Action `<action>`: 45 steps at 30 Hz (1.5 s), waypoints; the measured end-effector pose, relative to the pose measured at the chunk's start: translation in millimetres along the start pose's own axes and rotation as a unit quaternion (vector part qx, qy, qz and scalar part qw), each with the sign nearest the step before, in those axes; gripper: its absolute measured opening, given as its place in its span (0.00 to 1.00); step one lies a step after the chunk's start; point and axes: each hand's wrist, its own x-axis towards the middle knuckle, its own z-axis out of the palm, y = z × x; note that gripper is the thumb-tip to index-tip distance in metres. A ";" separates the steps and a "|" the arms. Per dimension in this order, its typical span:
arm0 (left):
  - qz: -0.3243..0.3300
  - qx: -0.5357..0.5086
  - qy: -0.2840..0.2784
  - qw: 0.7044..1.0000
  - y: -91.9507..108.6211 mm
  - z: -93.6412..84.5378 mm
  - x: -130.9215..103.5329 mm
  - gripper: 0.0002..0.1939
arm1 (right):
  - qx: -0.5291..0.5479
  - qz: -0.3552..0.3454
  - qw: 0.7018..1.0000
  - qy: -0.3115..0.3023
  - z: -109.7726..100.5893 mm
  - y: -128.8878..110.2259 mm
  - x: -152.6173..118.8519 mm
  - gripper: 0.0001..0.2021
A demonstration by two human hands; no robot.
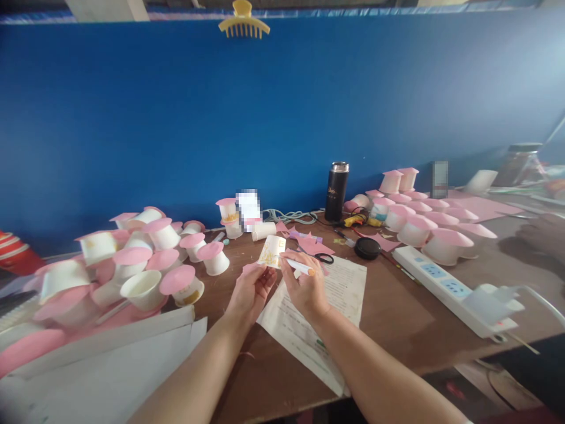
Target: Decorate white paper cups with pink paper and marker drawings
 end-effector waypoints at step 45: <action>-0.022 -0.011 0.023 0.999 3.9 3.2 -2.6 0.06 | 0.000 0.004 1.000 -0.005 -2.5 -1.2 0.2 0.08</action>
